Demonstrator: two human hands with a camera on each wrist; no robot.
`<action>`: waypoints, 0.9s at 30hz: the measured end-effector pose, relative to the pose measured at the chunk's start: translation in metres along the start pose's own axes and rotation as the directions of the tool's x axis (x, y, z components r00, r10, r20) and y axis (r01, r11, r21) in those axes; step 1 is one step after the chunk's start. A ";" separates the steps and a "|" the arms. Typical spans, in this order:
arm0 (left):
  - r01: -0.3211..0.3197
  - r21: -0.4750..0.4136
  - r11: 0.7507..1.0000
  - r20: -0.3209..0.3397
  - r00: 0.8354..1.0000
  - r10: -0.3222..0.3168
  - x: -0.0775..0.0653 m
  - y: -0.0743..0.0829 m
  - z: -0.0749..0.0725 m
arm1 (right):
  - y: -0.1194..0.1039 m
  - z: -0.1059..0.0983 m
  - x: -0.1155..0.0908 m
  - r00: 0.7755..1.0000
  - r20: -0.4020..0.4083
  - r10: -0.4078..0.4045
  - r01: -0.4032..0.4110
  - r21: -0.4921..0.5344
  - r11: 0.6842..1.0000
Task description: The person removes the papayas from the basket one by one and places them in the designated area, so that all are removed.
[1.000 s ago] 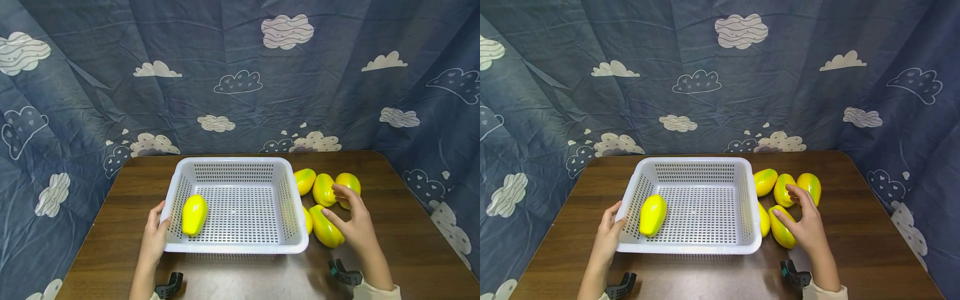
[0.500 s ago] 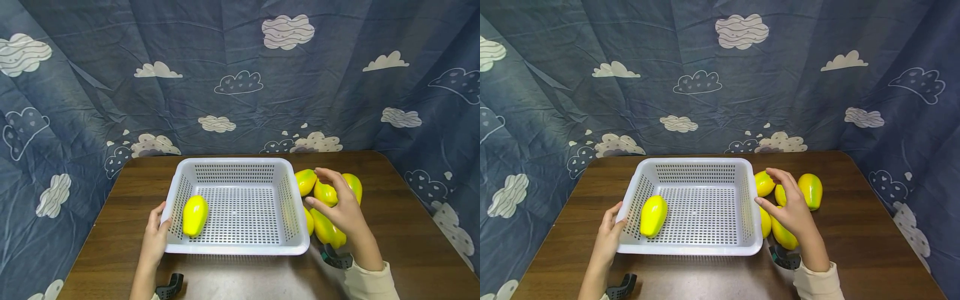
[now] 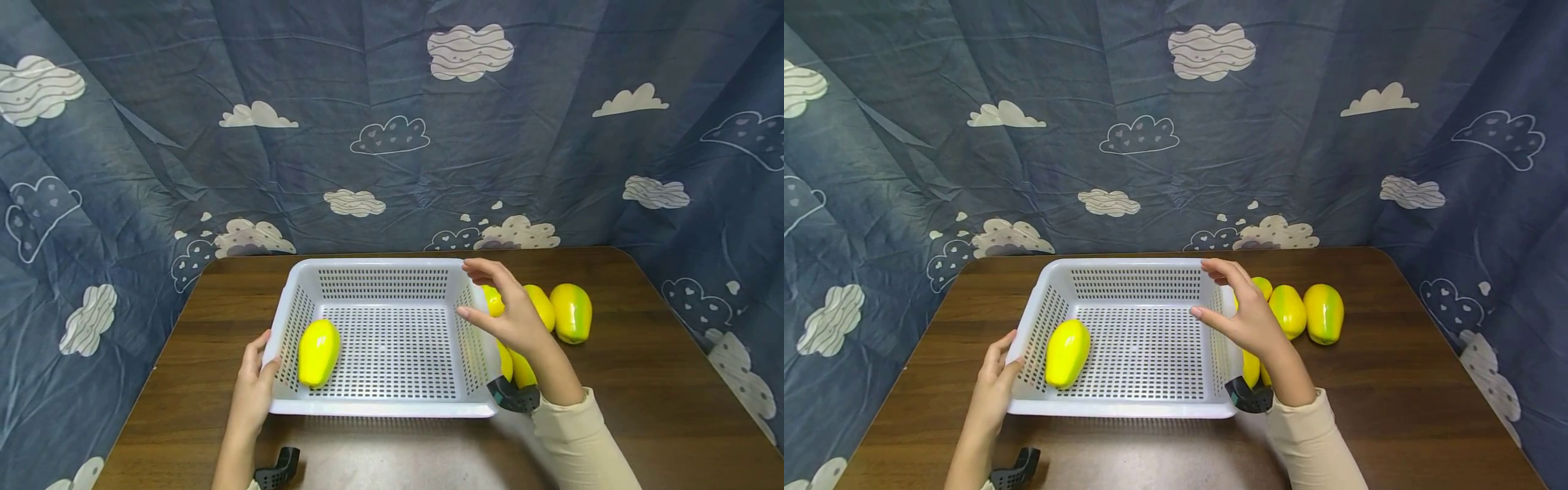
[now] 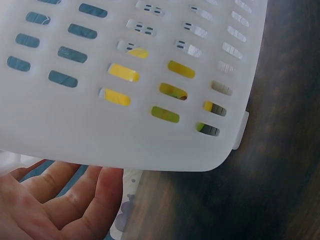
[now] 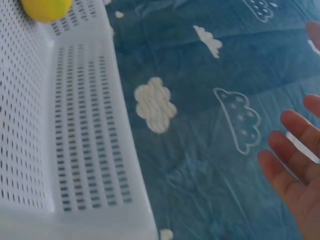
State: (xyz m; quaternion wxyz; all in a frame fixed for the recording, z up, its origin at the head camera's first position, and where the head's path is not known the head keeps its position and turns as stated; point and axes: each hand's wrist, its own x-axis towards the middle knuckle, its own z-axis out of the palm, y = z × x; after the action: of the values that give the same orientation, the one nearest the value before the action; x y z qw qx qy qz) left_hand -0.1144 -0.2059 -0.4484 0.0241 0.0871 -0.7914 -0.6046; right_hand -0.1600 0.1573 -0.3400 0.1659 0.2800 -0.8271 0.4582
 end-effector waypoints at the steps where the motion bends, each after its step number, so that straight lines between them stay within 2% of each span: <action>1: 0.000 0.000 1.000 0.000 1.000 0.000 0.000 0.000 0.000 | -0.002 0.003 0.003 1.000 0.016 0.004 -0.004 0.009 1.000; 6: -0.004 0.001 1.000 -0.004 1.000 0.004 0.000 -0.001 0.000 | 0.000 0.018 0.018 0.995 0.097 0.002 -0.007 0.057 0.998; 13: -0.021 0.014 1.000 -0.017 1.000 0.021 0.000 -0.002 0.000 | 0.042 0.047 0.030 0.983 0.185 0.003 -0.022 0.101 0.995; 18: -0.018 0.008 1.000 -0.018 1.000 0.018 0.000 -0.002 0.000 | 0.042 0.060 0.038 0.970 0.244 0.001 -0.029 0.112 0.993; 23: -0.015 0.008 1.000 -0.017 1.000 0.016 0.000 -0.002 0.000 | 0.044 0.074 0.045 0.956 0.293 0.017 -0.039 0.069 0.997; 27: -0.013 0.012 1.000 -0.015 1.000 0.013 0.000 -0.001 0.000 | 0.047 0.085 0.049 0.936 0.349 0.035 -0.044 0.019 0.999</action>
State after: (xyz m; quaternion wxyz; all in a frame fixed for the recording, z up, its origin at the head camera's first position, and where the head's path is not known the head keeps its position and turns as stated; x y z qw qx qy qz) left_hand -0.1145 -0.2063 -0.4494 0.0335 0.0867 -0.7953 -0.5990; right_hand -0.2290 0.0895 -0.3895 0.0038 0.3424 -0.8427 0.4154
